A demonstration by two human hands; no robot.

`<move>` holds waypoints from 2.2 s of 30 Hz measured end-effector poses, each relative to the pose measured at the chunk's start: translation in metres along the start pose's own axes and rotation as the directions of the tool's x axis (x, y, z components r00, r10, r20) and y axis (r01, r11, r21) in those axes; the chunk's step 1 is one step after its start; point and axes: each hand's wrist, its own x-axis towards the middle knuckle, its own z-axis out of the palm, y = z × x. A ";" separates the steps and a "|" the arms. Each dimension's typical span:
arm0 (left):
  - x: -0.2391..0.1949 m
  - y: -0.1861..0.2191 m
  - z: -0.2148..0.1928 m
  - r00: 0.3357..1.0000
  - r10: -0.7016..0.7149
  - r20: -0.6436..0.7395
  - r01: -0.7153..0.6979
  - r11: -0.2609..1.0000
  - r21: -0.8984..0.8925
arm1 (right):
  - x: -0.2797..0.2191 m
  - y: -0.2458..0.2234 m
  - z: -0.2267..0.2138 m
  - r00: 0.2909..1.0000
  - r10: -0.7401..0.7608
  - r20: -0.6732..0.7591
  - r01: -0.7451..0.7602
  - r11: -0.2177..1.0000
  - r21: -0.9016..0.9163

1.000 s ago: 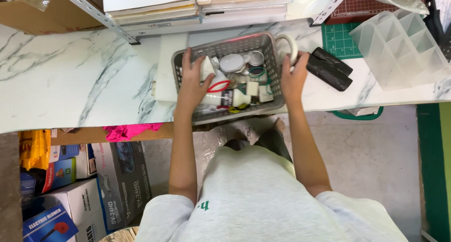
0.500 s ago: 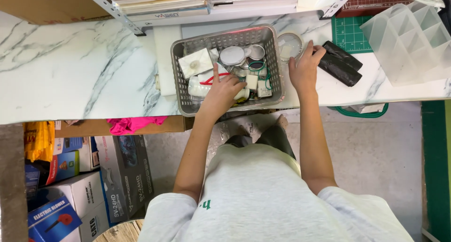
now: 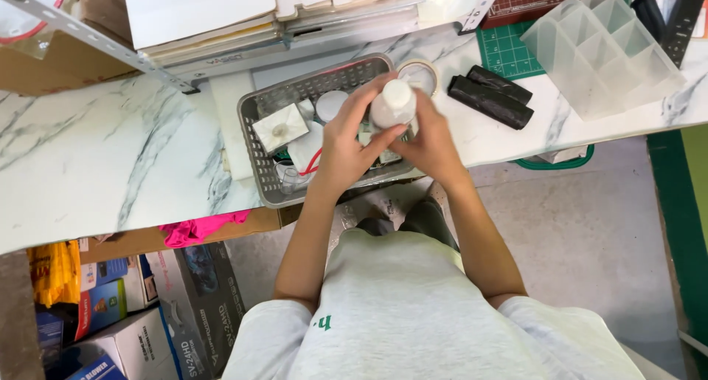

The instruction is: Organizing and sorting various office and printing supplies into containers and a metal mesh basket.

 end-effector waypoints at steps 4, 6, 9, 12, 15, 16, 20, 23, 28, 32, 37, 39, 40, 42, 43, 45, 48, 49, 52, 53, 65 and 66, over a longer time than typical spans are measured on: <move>0.023 -0.005 0.005 0.985 0.147 0.088 -0.156 0.981 0.113 | 0.015 0.043 -0.032 0.911 -0.325 -0.254 0.241 0.919 -0.312; 0.021 -0.024 0.006 0.992 0.054 0.115 -0.075 0.980 0.183 | 0.030 0.070 -0.052 0.845 -0.308 -0.437 0.118 0.905 -0.409; 0.013 -0.049 0.009 0.992 -0.034 0.124 0.007 0.978 0.209 | 0.057 0.116 -0.068 0.778 -0.281 -0.562 0.097 0.937 -0.335; 0.011 -0.052 0.013 0.980 -0.074 0.184 0.031 0.974 0.226 | 0.078 0.158 -0.070 0.772 -0.299 -0.561 0.069 0.917 -0.393; 0.008 -0.059 0.013 0.978 -0.106 0.180 0.062 0.970 0.234 | 0.092 0.187 -0.073 0.784 -0.236 -0.575 0.036 0.941 -0.336; 0.007 -0.061 0.011 0.979 -0.109 0.175 0.066 0.969 0.236 | 0.093 0.190 -0.074 0.787 -0.235 -0.570 0.039 0.942 -0.334; -0.003 -0.072 0.001 0.983 -0.148 0.112 0.106 0.944 0.313 | 0.084 0.190 -0.070 0.830 -0.162 -0.534 -0.019 0.948 -0.317; -0.015 -0.091 -0.017 0.988 -0.151 0.028 0.124 0.893 0.433 | 0.062 0.167 -0.051 0.840 -0.151 -0.521 -0.074 0.919 -0.387; -0.040 -0.103 -0.051 0.982 -0.162 -0.102 0.184 0.645 0.741 | 0.030 0.084 -0.008 0.877 -0.194 -0.440 -0.062 0.862 -0.503; -0.071 -0.128 -0.073 0.921 -0.319 -0.226 0.359 0.463 0.811 | 0.033 0.064 0.024 0.948 -0.273 -0.161 0.174 0.873 -0.455; -0.083 -0.117 -0.079 0.887 -0.390 -0.248 0.417 0.444 0.793 | 0.043 0.059 0.080 0.933 -0.285 0.220 0.346 0.877 -0.333; -0.084 -0.106 -0.079 0.954 -0.216 -0.207 0.291 0.511 0.809 | 0.042 0.050 0.100 0.919 -0.253 0.302 0.326 0.918 -0.225; -0.081 -0.099 -0.076 0.956 -0.212 -0.205 0.287 0.512 0.810 | 0.044 0.053 0.102 0.920 -0.255 0.299 0.328 0.917 -0.226; -0.077 -0.083 -0.067 0.965 -0.216 -0.146 0.253 0.638 0.727 | 0.046 0.061 0.106 0.963 -0.089 0.254 0.111 0.991 -0.075; -0.074 -0.076 -0.061 0.965 -0.219 -0.143 0.253 0.640 0.726 | 0.043 0.060 0.100 0.964 -0.085 0.253 0.107 0.991 -0.076; -0.065 -0.063 -0.049 0.986 -0.140 -0.091 0.165 0.742 0.650 | 0.039 0.058 0.087 0.988 -0.049 0.145 0.054 0.998 -0.033; -0.049 -0.055 -0.043 0.994 -0.099 -0.047 0.110 0.914 0.390 | 0.034 0.066 0.039 0.997 0.010 -0.076 -0.004 0.996 0.084; -0.053 -0.075 -0.042 0.994 -0.099 -0.038 0.107 0.917 0.385 | 0.032 0.071 0.015 0.996 0.016 -0.084 -0.009 0.997 0.081; -0.064 -0.114 -0.037 0.988 -0.155 0.029 0.117 0.843 0.525 | 0.018 0.084 -0.051 0.934 -0.033 -0.355 0.010 0.998 -0.066; -0.063 -0.115 -0.034 0.982 -0.184 0.044 0.126 0.811 0.571 | 0.011 0.086 -0.069 0.931 -0.058 -0.359 0.002 0.988 -0.152; -0.052 -0.112 -0.025 0.978 -0.172 -0.118 0.208 0.756 0.620 | 0.002 0.093 -0.047 0.966 -0.205 -0.156 0.039 0.716 -0.697; -0.046 -0.100 -0.025 0.978 -0.129 -0.166 0.201 0.799 0.567 | 0.003 0.080 -0.043 0.941 -0.301 -0.155 0.105 0.694 -0.713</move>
